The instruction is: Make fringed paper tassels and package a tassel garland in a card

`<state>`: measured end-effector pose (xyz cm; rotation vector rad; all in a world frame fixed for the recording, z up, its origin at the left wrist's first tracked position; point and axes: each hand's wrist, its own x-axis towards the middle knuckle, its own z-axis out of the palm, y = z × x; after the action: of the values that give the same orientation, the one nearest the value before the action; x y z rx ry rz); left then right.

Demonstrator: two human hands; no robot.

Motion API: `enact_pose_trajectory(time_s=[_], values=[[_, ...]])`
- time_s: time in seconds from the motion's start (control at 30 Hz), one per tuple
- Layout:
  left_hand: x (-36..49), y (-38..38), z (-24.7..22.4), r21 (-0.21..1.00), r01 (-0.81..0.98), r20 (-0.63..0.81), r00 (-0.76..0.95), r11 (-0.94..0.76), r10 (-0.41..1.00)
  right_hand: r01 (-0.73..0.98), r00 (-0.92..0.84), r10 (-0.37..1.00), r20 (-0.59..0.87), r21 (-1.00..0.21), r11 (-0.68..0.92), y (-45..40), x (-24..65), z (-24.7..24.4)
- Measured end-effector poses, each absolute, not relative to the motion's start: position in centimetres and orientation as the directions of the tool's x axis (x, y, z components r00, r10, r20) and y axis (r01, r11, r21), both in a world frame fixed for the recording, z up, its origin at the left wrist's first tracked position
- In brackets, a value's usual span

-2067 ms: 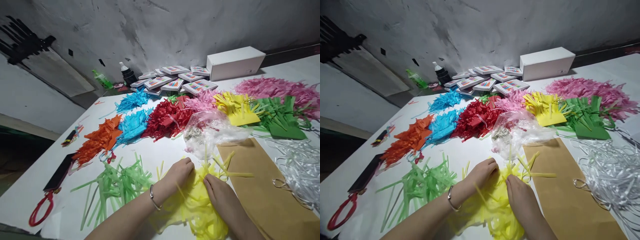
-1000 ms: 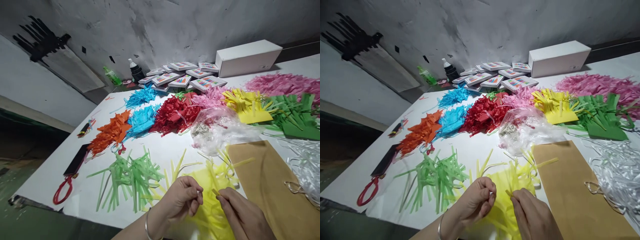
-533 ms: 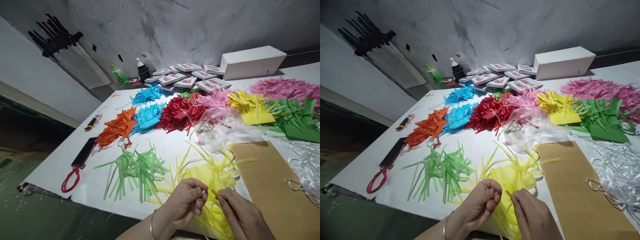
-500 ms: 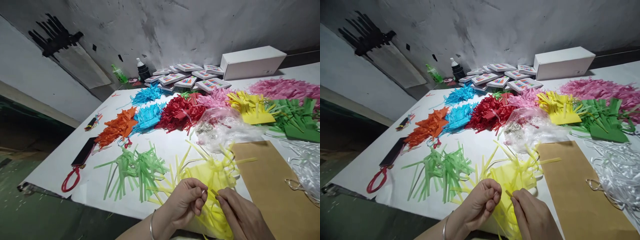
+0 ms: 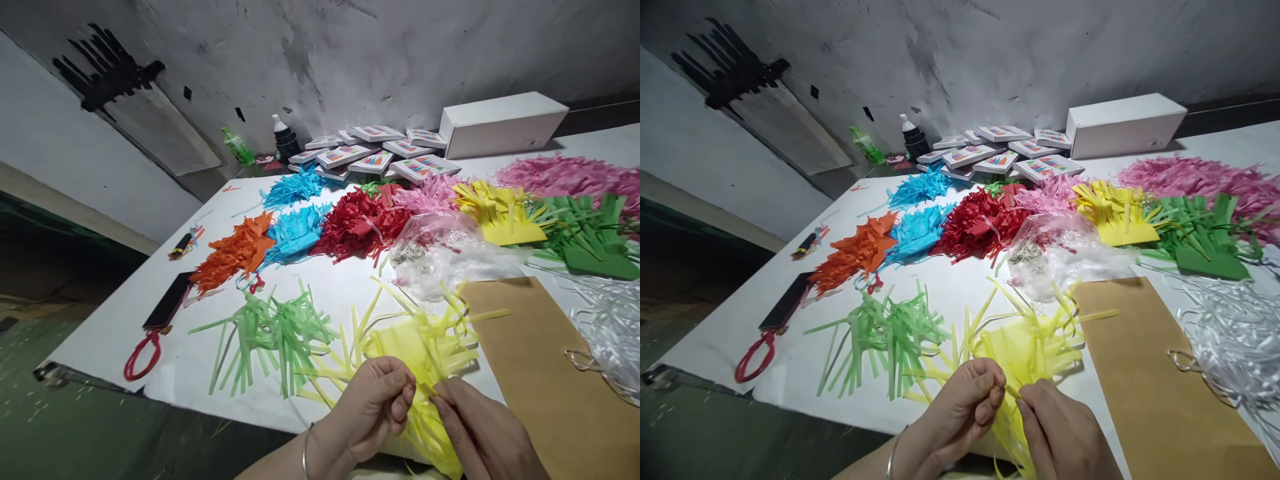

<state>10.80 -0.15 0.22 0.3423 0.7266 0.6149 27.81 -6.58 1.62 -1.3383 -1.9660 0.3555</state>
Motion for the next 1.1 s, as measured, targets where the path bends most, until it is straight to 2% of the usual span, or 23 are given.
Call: enact_pose_trajectory(time_s=[0.17,0.27,0.47,0.67,0.73,0.87,1.1], values=[[11.0,-0.4,0.0,0.547,-0.375,-0.502,0.569,0.748,0.652,0.758,-0.25,0.849,0.465,-0.452,0.47,-6.0,27.3,2.3],[11.1,-0.4,0.0,0.588,-0.375,-0.5,0.527,0.716,0.687,0.78,-0.31,0.84,0.446,-0.385,0.492,-5.7,27.2,2.4],[10.9,-0.5,0.2,0.703,-0.312,-0.482,0.452,0.639,0.751,0.779,-0.329,0.841,0.429,-0.38,0.498,-5.2,27.7,3.2],[10.7,-0.6,0.7,0.812,-0.189,-0.43,0.448,0.553,0.784,0.788,-0.359,0.819,0.447,-0.326,0.523,-4.7,28.1,4.3],[10.7,-0.6,0.8,0.847,-0.145,-0.406,0.442,0.511,0.8,0.785,-0.372,0.825,0.425,-0.33,0.524,-4.7,28.2,4.4],[10.5,-0.5,0.9,0.907,-0.076,-0.343,0.442,0.415,0.829,0.76,-0.364,0.856,0.367,-0.414,0.501,-4.9,28.1,4.0],[10.1,-0.5,1.2,0.932,-0.038,-0.306,0.455,0.361,0.837,0.745,-0.327,0.892,0.311,-0.497,0.446,-5.1,27.6,3.0]])
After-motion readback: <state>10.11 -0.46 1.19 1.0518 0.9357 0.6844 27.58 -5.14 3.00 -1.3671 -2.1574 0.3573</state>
